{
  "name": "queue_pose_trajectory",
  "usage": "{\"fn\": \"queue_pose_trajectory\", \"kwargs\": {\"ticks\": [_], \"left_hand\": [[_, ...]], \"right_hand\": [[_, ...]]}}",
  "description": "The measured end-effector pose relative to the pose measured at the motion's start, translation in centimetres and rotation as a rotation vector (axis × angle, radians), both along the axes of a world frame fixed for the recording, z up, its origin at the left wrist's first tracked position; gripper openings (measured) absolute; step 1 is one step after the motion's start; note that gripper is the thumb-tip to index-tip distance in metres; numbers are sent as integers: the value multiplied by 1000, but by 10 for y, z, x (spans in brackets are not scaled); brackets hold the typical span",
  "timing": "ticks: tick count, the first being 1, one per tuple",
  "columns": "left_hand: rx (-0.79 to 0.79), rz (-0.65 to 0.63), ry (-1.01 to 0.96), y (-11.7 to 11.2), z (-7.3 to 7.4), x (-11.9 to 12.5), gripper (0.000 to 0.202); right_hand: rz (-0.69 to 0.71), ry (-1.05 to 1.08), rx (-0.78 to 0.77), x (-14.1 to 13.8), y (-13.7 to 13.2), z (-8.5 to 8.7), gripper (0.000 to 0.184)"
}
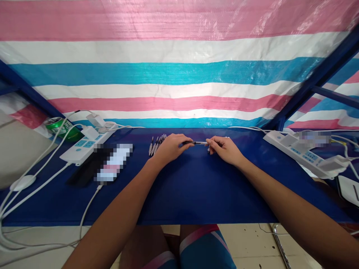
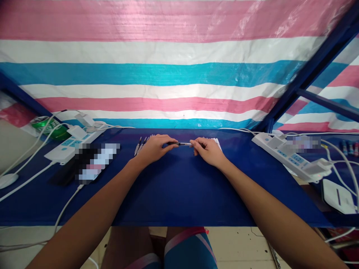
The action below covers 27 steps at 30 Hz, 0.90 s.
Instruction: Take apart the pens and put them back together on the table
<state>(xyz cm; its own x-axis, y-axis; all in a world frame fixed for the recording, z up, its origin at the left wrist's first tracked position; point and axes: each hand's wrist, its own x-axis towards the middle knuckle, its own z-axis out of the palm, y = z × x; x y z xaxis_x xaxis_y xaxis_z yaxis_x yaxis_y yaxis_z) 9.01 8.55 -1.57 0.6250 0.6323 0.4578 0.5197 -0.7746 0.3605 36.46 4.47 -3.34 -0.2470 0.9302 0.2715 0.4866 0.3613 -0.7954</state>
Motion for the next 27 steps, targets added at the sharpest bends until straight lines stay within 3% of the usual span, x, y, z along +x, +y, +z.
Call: {"fn": "queue_pose_trajectory", "kwargs": {"ticks": [8,15,27], "left_hand": [[-12,-55,12,1,-3,-1,23],[4,-60,-8,-2,-1,1,24],[23,-63,-36,-4,-1,1,21]], "right_hand": [[2,121,54,1,1,-3,39],[45,240,-65,-2,-2,1,43],[77,160,-206,-6,-2,26,38]]}}
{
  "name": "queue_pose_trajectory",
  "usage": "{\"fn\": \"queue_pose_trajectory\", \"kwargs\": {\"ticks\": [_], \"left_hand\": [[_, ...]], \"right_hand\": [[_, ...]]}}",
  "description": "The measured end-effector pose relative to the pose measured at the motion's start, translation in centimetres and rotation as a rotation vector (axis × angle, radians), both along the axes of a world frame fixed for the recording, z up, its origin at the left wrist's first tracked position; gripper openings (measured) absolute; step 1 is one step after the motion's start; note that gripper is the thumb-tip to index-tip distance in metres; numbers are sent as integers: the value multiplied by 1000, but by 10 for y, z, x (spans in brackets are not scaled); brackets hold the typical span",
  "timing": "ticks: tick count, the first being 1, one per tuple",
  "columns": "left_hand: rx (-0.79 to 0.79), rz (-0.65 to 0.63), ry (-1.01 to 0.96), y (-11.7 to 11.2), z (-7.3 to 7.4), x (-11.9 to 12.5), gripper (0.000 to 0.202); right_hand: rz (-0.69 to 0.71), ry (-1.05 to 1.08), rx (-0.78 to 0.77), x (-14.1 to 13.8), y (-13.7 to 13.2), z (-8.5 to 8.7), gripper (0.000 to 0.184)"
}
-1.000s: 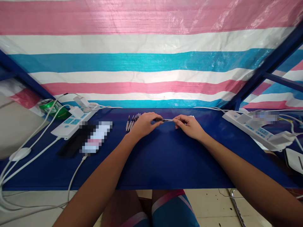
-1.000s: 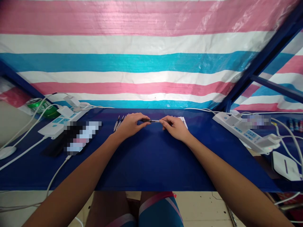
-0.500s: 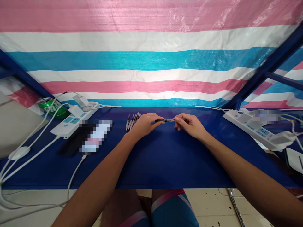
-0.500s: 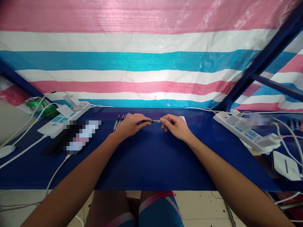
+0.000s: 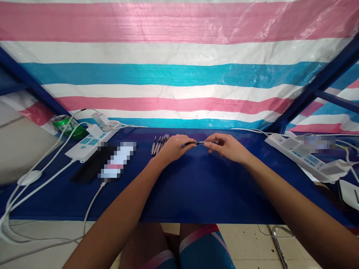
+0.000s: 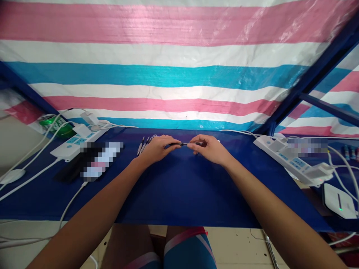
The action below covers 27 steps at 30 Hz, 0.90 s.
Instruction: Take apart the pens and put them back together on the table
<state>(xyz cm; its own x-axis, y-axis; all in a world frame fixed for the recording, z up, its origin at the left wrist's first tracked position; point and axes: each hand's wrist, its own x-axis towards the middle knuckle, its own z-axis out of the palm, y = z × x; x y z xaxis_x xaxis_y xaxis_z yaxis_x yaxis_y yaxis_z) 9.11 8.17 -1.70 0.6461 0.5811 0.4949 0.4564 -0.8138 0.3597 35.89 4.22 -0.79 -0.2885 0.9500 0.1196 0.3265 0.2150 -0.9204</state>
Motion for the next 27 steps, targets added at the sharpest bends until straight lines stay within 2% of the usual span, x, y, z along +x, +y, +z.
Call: {"fn": "queue_pose_trajectory", "kwargs": {"ticks": [2,5,10,15,20,24,27], "left_hand": [[0,-21,10,1,-1,1,21],[-5,-22,35,3,-4,2,21],[-4,-28,48,4,-7,3,21],[-22,-8,84,4,-8,1,23],[-20,95,65,5,-3,-3,21],[-82,227,-49,7,0,-5,15],[-179,324,-90,8,0,-7,29]], "right_hand": [[-35,10,-27,-2,-1,-3,40],[-88,90,61,-5,-2,-12,37],[-50,83,8,-7,-4,-22,38],[-106,19,186,-1,1,-30,34],[-206,-71,320,8,5,-32,30],[-326,-119,341,14,7,-28,38],[-342,-184,329,14,11,-24,46]]}}
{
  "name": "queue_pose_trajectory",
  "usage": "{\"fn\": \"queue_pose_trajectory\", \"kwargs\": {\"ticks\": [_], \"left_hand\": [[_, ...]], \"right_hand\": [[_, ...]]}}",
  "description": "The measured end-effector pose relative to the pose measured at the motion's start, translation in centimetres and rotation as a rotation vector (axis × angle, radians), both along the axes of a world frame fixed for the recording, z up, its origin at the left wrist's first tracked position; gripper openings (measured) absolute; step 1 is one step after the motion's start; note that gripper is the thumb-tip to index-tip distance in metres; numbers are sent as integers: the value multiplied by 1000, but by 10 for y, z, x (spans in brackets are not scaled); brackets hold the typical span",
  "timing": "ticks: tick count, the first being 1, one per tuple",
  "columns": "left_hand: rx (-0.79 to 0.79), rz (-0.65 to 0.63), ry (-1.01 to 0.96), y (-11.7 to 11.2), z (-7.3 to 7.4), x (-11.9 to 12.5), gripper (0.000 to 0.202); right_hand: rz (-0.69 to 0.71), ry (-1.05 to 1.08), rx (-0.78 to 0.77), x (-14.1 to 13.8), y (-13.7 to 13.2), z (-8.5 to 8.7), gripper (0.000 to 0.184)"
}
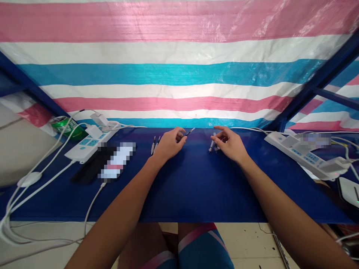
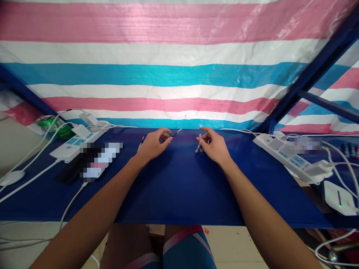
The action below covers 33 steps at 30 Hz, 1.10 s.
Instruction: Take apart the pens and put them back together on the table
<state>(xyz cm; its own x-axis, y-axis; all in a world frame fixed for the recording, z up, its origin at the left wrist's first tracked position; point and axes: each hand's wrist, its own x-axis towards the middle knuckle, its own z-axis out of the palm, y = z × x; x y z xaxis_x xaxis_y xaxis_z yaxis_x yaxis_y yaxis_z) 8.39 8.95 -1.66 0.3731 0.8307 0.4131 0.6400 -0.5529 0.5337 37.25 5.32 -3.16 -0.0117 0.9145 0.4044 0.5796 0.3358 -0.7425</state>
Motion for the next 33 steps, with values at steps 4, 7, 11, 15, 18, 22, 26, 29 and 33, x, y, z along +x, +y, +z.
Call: {"fn": "queue_pose_trajectory", "kwargs": {"ticks": [4,7,11,15,18,22,26,29,33], "left_hand": [[-2,42,144,-1,-2,-1,52],[44,79,301,-4,-4,0,45],[50,137,446,-7,-7,1,31],[75,167,452,-7,-9,2,38],[138,111,445,-7,-11,3,35],[155,32,450,-7,-14,4,22],[135,75,433,-2,-16,-1,17],[130,128,402,1,-19,-5,16],[154,178,396,1,-22,-6,17]], "right_hand": [[38,-196,-27,-10,11,5,29],[43,-311,-76,-22,22,5,23],[59,-488,-75,-30,33,-5,26],[14,-609,0,-27,33,-17,30],[30,-586,26,-23,28,-21,31],[71,-567,20,-18,23,-21,23],[84,-561,-16,-6,22,-21,20],[87,-546,-26,3,24,-23,25],[68,-505,15,15,27,-25,39]]}}
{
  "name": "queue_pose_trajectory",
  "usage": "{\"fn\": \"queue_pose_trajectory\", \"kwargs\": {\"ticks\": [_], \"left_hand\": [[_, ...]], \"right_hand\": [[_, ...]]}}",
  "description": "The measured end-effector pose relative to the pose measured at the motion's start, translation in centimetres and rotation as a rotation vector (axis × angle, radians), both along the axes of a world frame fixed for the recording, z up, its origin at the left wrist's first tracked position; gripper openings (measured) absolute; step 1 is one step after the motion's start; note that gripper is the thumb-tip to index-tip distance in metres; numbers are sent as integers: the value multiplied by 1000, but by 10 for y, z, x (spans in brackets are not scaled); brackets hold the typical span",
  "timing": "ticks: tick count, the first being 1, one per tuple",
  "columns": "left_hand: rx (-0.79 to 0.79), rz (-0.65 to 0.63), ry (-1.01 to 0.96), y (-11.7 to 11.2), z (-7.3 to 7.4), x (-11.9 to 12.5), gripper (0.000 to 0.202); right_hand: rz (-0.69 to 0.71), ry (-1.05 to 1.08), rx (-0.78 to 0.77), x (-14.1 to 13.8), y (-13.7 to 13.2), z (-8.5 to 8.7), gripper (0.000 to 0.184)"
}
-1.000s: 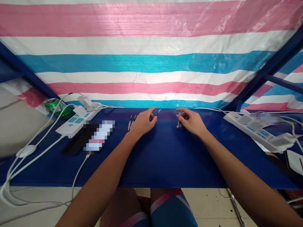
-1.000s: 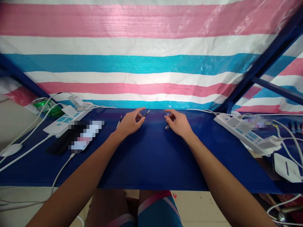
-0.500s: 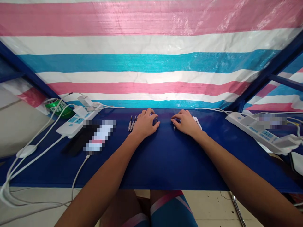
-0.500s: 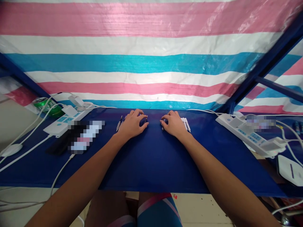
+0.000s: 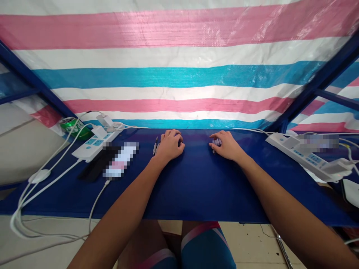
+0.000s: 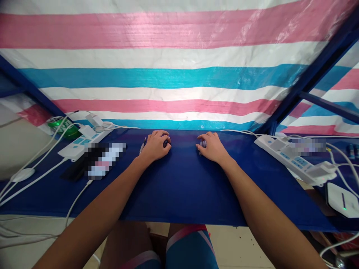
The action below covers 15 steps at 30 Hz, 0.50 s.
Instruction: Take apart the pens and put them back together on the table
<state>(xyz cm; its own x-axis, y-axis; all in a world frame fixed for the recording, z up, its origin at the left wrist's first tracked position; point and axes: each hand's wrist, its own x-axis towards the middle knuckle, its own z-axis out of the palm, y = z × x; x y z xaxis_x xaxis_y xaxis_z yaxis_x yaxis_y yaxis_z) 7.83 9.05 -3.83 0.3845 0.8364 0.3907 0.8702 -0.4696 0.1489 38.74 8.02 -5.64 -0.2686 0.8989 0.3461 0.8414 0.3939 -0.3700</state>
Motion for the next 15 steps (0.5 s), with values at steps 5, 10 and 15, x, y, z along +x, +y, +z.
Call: {"fn": "queue_pose_trajectory", "kwargs": {"ticks": [5,10,15], "left_hand": [[88,117,10,-4,6,0,38],[54,358,64,-3,15,-17,45],[-71,638,98,-2,22,-45,48]], "right_hand": [[-223,-7,89,23,5,-3,47],[-449,36,-2,49,12,-7,44],[-508,221,-107,68,16,-7,38]]}}
